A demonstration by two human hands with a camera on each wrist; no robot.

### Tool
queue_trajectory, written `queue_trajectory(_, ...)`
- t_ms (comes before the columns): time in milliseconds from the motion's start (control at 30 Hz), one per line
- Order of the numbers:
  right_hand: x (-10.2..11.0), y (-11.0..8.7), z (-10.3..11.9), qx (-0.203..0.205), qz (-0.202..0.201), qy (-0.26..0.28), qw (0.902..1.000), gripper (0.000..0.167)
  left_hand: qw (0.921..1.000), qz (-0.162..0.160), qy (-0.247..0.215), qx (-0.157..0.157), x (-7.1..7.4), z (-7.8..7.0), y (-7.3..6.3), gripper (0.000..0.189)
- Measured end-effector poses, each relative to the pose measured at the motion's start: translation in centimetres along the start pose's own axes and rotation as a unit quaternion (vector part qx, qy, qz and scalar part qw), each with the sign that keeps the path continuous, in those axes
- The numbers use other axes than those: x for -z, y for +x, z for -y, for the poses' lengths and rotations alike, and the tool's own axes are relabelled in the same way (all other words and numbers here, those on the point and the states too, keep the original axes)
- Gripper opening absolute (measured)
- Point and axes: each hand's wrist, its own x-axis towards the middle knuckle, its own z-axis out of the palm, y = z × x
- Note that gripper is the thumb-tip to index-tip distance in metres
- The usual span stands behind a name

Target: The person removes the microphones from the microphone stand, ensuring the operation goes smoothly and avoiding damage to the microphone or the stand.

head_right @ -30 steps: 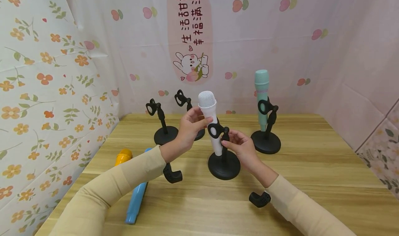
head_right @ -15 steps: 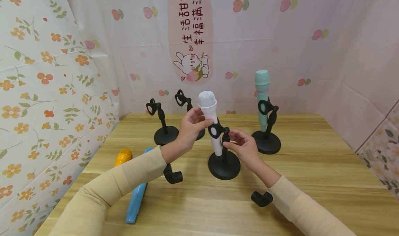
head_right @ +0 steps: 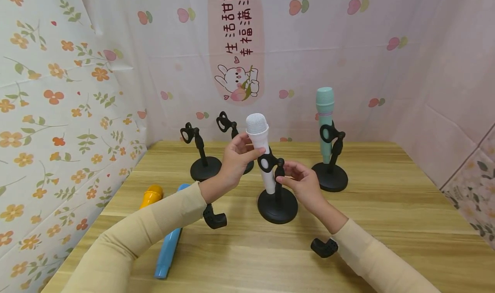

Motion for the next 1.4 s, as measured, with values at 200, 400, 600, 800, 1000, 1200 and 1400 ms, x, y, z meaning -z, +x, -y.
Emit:
queue_trajectory(200, 0.0, -0.2, -0.3, 0.000, 0.008, 0.029, 0.9995, 0.025, 0.9999, 0.004, 0.008, -0.010, 0.1, 0.0, 0.0, 0.042)
queue_trajectory(400, -0.1, -0.1, -0.5, -0.001, 0.011, 0.018, 0.9998, 0.028, 0.9997, 0.010, 0.010, -0.019, 0.4, 0.0, 0.1, 0.042)
queue_trajectory(600, 0.0, 0.0, -0.4, -0.005, 0.011, 0.012, 0.9998, 0.026, 0.9994, 0.014, 0.014, -0.028, 0.5, -0.3, 0.1, 0.041)
queue_trajectory(800, -0.1, 0.0, -0.3, 0.001, 0.010, 0.026, 0.9996, 0.023, 0.9991, 0.024, 0.007, -0.035, 0.5, -0.5, 0.3, 0.041)
queue_trajectory(1000, -0.2, -0.1, 0.0, -0.003, 0.006, 0.029, 0.9996, 0.024, 0.9991, 0.026, 0.007, -0.033, 0.6, -0.7, 0.6, 0.041)
queue_trajectory(1200, -0.2, -0.1, 0.2, -0.010, 0.004, 0.021, 0.9997, 0.025, 0.9991, 0.023, 0.008, -0.035, 0.6, -1.0, 0.8, 0.040)
queue_trajectory(1400, -0.2, -0.1, 0.1, -0.012, 0.012, 0.025, 0.9995, 0.032, 0.9989, 0.017, 0.005, -0.043, 0.5, -1.4, 0.9, 0.041)
